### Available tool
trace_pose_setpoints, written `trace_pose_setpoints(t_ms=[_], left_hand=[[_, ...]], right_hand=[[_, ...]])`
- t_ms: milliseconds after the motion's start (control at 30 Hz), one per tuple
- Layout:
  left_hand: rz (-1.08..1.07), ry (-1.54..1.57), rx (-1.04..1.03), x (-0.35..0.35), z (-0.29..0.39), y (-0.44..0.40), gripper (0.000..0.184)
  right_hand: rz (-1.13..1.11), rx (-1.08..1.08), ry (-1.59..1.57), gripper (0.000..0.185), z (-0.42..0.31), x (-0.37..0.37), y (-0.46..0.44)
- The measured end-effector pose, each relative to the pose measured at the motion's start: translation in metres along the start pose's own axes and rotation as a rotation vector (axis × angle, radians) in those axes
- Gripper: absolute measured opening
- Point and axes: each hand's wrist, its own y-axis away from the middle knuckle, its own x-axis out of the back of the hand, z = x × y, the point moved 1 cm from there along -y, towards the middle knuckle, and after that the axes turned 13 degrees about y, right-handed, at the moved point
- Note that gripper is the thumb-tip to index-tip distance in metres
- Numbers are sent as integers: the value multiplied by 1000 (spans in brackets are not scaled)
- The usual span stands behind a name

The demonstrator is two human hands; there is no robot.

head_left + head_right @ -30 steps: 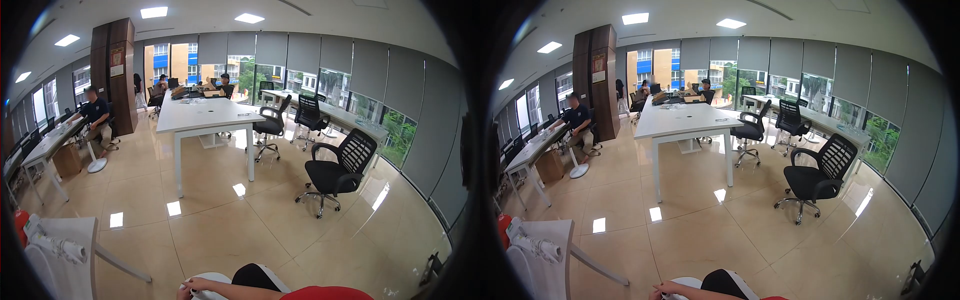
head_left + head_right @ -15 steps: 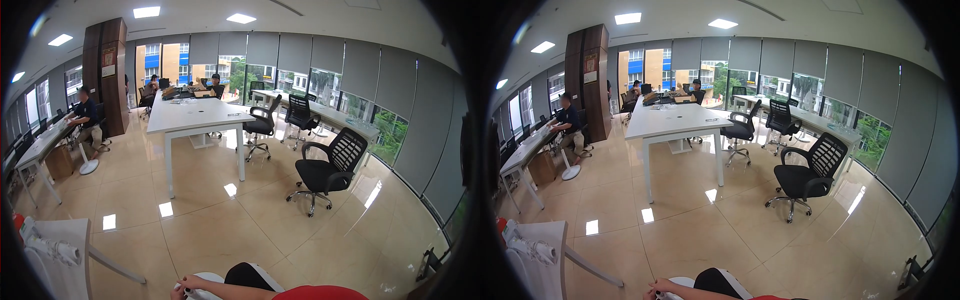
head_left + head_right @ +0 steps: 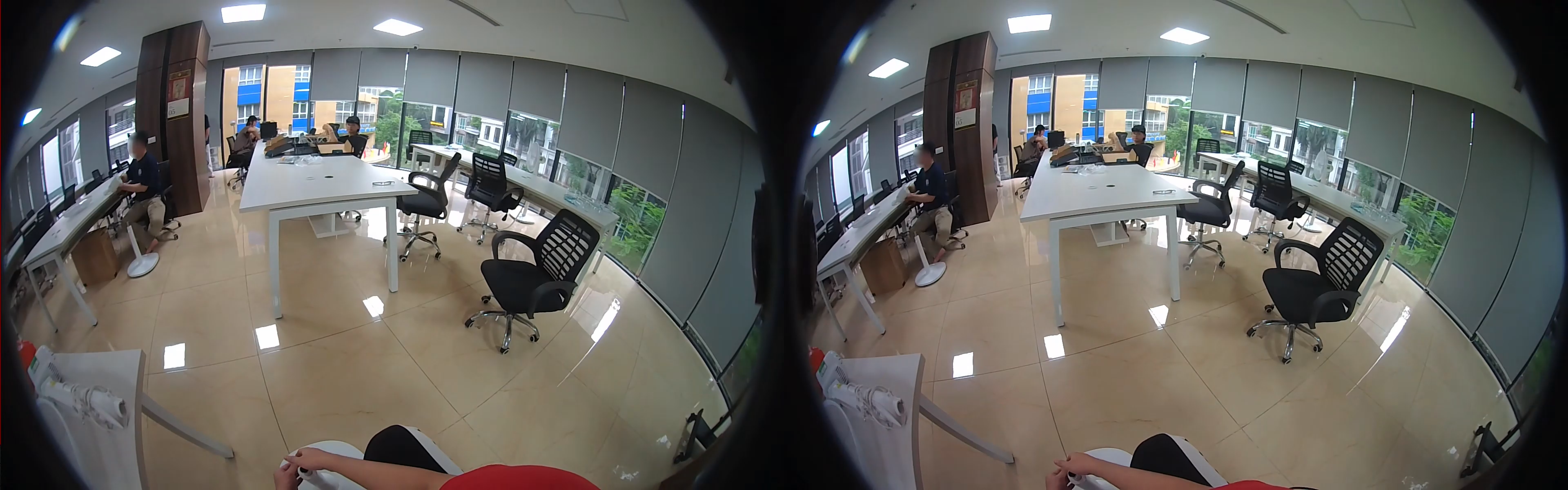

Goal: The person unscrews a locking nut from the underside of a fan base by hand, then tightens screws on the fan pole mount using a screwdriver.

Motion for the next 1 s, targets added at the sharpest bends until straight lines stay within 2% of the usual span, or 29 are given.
trace_pose_setpoints(t_ms=[100,233,300,367,467,633,800,867,900,967,1000], left_hand=[[-49,10,-31,10,-14,-19,75],[-61,-26,-16,-6,6,13,78],[-102,21,18,-21,27,45,78],[-100,27,93,-14,14,22,75],[-247,65,62,-5,7,15,71],[-203,66,63,-3,-2,8,74],[-89,86,66,-2,-10,3,77],[-48,158,-4,-1,-18,-11,33],[-48,157,-2,4,-21,-17,33],[-232,251,21,6,-19,-18,33],[-230,252,21,8,-20,-18,33]], right_hand=[[8,19,16,76,-5,3,4],[46,38,3,75,-6,6,10],[-4,25,36,74,-2,4,4],[6,27,32,74,-3,4,7],[5,28,1,74,0,-1,1],[-38,13,-26,75,0,-2,3],[100,31,0,77,-5,2,9],[50,13,3,78,-8,7,12],[4,-6,5,78,-9,9,14],[5,2,18,78,-9,11,14],[5,10,31,78,-9,11,14]])
